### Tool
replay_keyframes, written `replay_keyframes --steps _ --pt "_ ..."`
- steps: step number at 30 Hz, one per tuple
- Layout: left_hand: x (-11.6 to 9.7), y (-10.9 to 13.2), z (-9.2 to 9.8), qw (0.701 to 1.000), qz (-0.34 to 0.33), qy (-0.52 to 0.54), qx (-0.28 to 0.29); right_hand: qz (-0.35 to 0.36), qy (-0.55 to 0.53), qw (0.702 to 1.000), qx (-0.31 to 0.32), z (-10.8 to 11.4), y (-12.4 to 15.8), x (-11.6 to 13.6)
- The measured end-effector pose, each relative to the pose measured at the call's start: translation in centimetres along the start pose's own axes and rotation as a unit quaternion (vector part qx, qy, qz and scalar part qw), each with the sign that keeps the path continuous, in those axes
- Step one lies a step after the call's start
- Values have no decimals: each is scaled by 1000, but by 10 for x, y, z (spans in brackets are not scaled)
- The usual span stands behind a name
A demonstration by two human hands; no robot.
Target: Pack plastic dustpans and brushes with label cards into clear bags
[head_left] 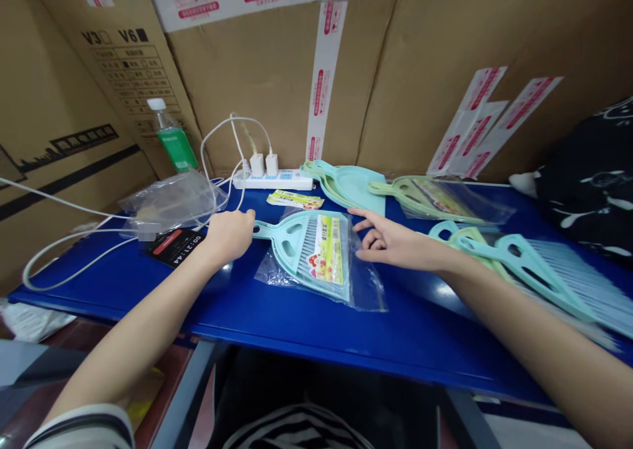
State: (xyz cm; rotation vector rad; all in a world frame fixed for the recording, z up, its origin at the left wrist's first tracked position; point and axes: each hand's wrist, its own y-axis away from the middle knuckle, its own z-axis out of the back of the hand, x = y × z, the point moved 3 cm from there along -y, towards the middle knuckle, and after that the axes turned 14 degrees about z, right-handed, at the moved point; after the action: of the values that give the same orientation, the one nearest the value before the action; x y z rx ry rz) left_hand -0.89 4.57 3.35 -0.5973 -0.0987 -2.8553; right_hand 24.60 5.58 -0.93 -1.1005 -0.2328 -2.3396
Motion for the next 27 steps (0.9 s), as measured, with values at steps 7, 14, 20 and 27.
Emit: replay_keyframes --steps 7,14,20,27 --pt "0 2 1 1000 3 1 -16 100 237 966 -31 -2 -3 -4" --pt "0 0 0 1000 5 10 -28 10 324 945 -49 1 -2 9" --pt "0 -1 0 999 4 12 -30 10 328 942 -64 4 -6 9" --pt "0 -1 0 999 2 12 -37 -13 358 930 -77 8 -4 13"
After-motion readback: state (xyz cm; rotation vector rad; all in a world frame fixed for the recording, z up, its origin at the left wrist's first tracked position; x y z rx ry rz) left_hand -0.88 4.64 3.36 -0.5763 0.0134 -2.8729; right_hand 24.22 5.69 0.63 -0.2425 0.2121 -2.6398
